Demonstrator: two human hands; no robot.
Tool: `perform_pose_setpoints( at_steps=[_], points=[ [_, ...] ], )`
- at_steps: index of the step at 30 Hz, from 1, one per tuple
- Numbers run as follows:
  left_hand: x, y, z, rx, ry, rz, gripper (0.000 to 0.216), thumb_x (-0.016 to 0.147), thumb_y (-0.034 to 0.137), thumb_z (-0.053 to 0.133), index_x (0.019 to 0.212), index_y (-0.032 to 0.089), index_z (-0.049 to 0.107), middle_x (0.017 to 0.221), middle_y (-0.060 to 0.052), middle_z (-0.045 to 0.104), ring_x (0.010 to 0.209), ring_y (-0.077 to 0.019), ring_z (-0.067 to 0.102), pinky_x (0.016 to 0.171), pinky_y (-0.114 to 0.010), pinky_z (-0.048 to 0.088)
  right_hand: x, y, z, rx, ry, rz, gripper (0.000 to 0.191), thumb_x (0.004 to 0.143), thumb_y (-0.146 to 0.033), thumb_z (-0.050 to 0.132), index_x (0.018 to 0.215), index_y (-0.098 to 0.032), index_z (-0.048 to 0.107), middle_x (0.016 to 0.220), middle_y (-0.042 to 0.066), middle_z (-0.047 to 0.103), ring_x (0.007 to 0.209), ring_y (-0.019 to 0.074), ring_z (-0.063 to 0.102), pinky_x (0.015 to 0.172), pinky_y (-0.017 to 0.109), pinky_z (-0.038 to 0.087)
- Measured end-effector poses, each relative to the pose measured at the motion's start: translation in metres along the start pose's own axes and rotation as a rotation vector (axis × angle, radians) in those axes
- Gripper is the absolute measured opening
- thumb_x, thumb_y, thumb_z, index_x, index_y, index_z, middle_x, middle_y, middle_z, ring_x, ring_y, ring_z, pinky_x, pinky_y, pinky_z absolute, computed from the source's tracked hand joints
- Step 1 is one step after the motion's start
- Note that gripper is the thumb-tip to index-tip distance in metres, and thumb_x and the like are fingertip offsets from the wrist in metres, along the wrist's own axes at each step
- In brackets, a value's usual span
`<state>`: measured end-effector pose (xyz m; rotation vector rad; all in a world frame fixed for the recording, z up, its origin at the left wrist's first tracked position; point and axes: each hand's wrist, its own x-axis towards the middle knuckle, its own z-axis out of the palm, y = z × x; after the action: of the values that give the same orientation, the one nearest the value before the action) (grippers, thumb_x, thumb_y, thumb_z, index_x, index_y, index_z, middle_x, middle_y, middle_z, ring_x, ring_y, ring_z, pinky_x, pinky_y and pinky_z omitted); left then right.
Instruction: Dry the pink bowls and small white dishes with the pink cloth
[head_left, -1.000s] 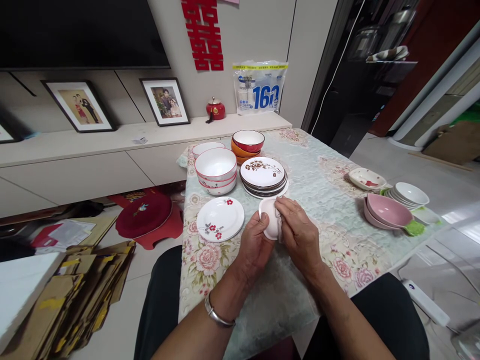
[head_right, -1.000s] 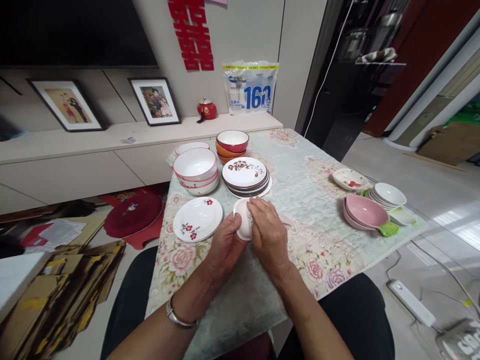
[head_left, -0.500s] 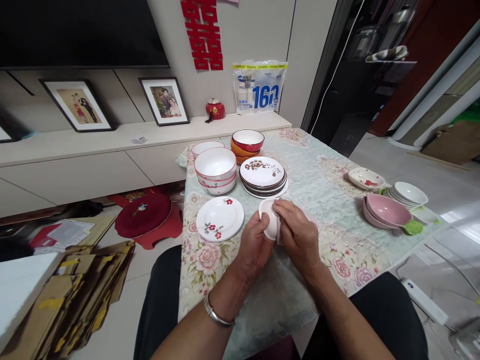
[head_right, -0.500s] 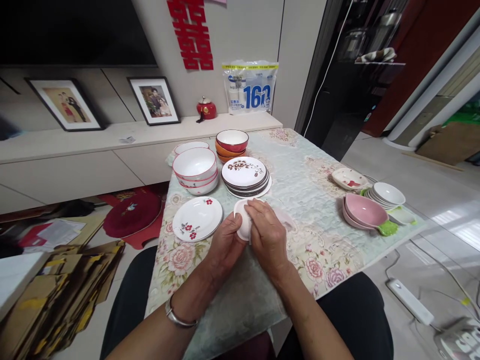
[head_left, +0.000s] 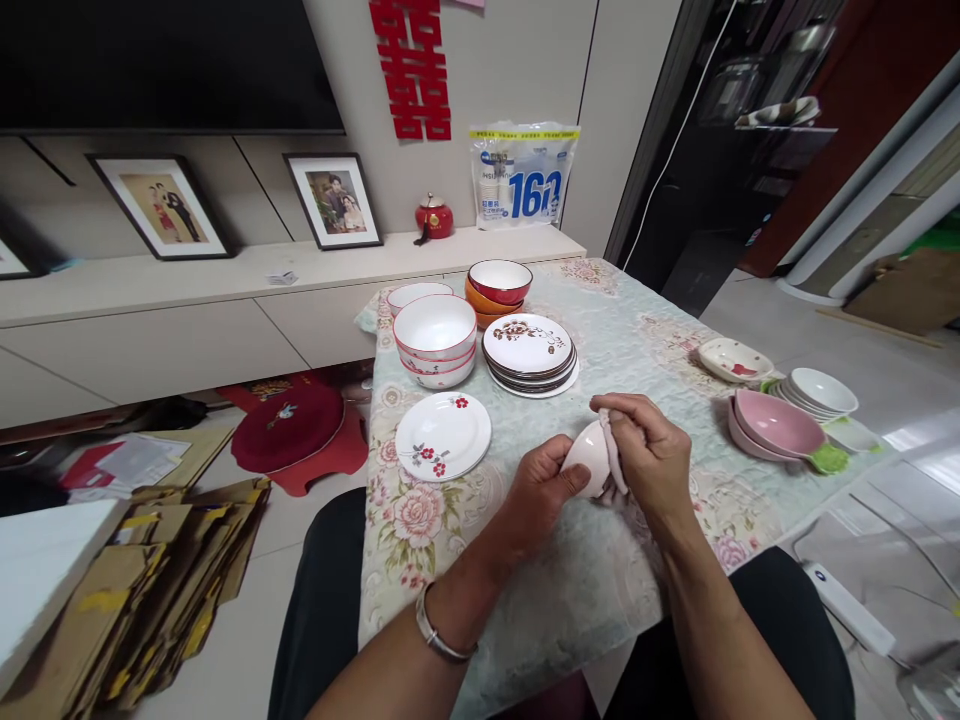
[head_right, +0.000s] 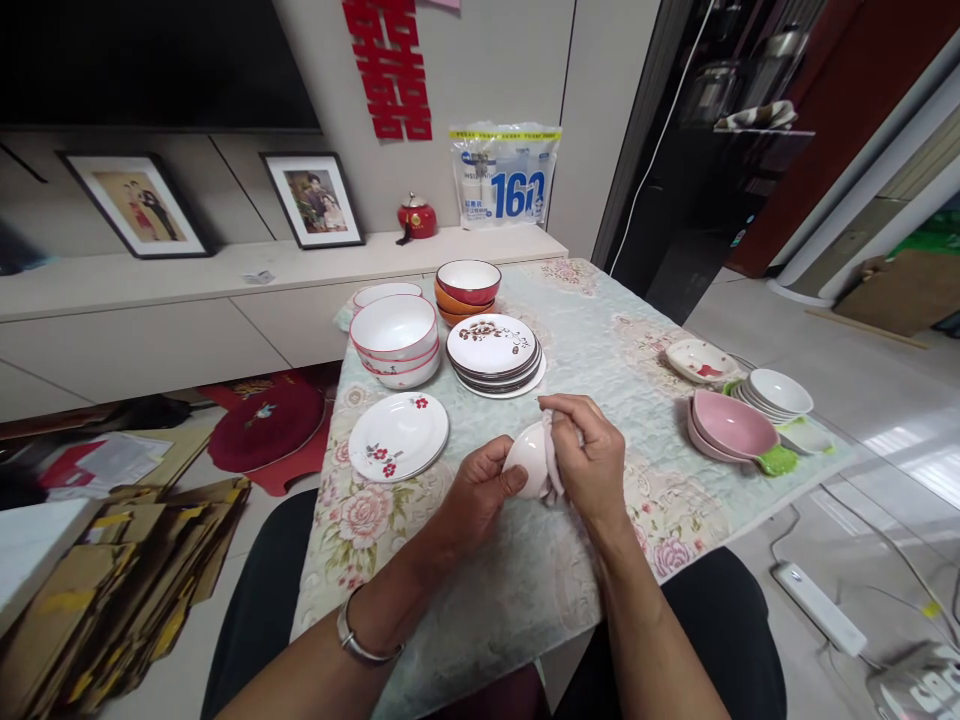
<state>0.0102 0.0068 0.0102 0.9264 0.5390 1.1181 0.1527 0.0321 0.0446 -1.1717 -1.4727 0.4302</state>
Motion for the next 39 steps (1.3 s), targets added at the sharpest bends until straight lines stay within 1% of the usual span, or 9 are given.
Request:
perform_pose_setpoints(
  at_steps=[5, 8, 12, 21, 26, 29, 32, 35, 39],
  points=[
    [0.002, 0.0, -0.006, 0.064, -0.004, 0.025, 0.031, 0.08, 0.041, 0.074, 0.083, 0.015, 0.058, 0.072, 0.002, 0.05, 0.067, -0.0115, 0.04, 0.064, -0.025, 0.031, 0.004, 0.015, -0.001, 0.455, 0.037, 0.516, 0.026, 0.077, -0.027, 0.064, 0.099, -0.017, 0.074, 0.084, 0.006, 0.074, 0.065, 0.0175, 0.065, 0.057, 0.029, 0.049],
    [0.003, 0.002, -0.008, 0.092, 0.0, -0.001, 0.033, 0.08, 0.044, 0.073, 0.084, 0.015, 0.058, 0.072, 0.002, 0.05, 0.067, -0.012, 0.041, 0.065, -0.025, 0.031, 0.003, 0.018, 0.002, 0.505, 0.061, 0.571, 0.029, 0.072, -0.025, 0.065, 0.099, -0.017, 0.074, 0.074, 0.002, 0.07, 0.053, 0.0127, 0.056, 0.049, 0.024, 0.041],
    [0.002, 0.011, -0.006, 0.135, 0.028, -0.043, 0.038, 0.076, 0.049, 0.074, 0.086, 0.016, 0.058, 0.072, 0.002, 0.052, 0.067, -0.0125, 0.042, 0.065, -0.026, 0.031, -0.001, 0.02, 0.004, 0.322, 0.067, 0.399, 0.026, 0.079, -0.028, 0.062, 0.099, -0.018, 0.074, 0.074, 0.001, 0.068, 0.056, 0.0135, 0.054, 0.05, 0.025, 0.04],
    [-0.001, 0.02, 0.003, 0.246, 0.068, 0.048, 0.031, 0.079, 0.046, 0.073, 0.08, 0.016, 0.062, 0.07, 0.001, 0.053, 0.067, -0.0137, 0.043, 0.065, -0.026, 0.034, -0.008, -0.011, 0.005, -0.154, -0.114, -0.353, 0.033, 0.085, -0.012, 0.048, 0.104, -0.024, 0.072, 0.096, 0.005, 0.07, 0.091, 0.0213, 0.066, 0.084, 0.039, 0.053],
    [-0.001, 0.016, 0.002, 0.285, 0.053, 0.099, 0.027, 0.082, 0.042, 0.07, 0.081, 0.016, 0.065, 0.074, 0.0, 0.057, 0.072, -0.0149, 0.046, 0.069, -0.027, 0.036, -0.012, -0.014, 0.006, -0.203, -0.186, -0.505, 0.036, 0.083, -0.01, 0.048, 0.105, -0.026, 0.072, 0.096, 0.003, 0.072, 0.091, 0.0207, 0.068, 0.1, 0.048, 0.047],
    [-0.003, 0.017, 0.003, 0.266, 0.056, 0.017, 0.031, 0.079, 0.044, 0.073, 0.078, 0.016, 0.061, 0.064, 0.003, 0.051, 0.063, -0.0121, 0.04, 0.062, -0.026, 0.031, -0.009, -0.001, 0.006, -0.107, -0.02, -0.311, 0.029, 0.085, -0.015, 0.05, 0.101, -0.023, 0.073, 0.094, 0.005, 0.071, 0.088, 0.0215, 0.067, 0.083, 0.04, 0.054],
    [-0.003, 0.015, 0.003, 0.166, 0.045, -0.006, 0.035, 0.076, 0.047, 0.075, 0.079, 0.016, 0.059, 0.065, 0.002, 0.052, 0.062, -0.012, 0.04, 0.062, -0.026, 0.03, -0.006, 0.01, 0.007, 0.147, 0.137, 0.09, 0.024, 0.087, -0.025, 0.053, 0.098, -0.02, 0.073, 0.086, 0.006, 0.071, 0.073, 0.0194, 0.066, 0.063, 0.032, 0.052],
    [-0.001, 0.011, 0.001, 0.061, 0.064, 0.013, 0.039, 0.074, 0.049, 0.078, 0.078, 0.017, 0.057, 0.067, 0.002, 0.051, 0.064, -0.0123, 0.04, 0.064, -0.027, 0.029, -0.004, 0.017, 0.009, 0.358, 0.16, 0.424, 0.027, 0.081, -0.029, 0.058, 0.099, -0.016, 0.073, 0.078, 0.005, 0.072, 0.055, 0.0145, 0.06, 0.048, 0.026, 0.045],
    [0.001, 0.008, -0.002, 0.025, 0.081, 0.02, 0.04, 0.074, 0.049, 0.078, 0.077, 0.017, 0.055, 0.068, 0.002, 0.049, 0.065, -0.0121, 0.04, 0.064, -0.026, 0.03, -0.005, 0.017, 0.012, 0.31, 0.143, 0.445, 0.029, 0.084, -0.029, 0.056, 0.104, -0.016, 0.073, 0.082, 0.005, 0.074, 0.063, 0.0175, 0.064, 0.054, 0.028, 0.048]
  ],
)
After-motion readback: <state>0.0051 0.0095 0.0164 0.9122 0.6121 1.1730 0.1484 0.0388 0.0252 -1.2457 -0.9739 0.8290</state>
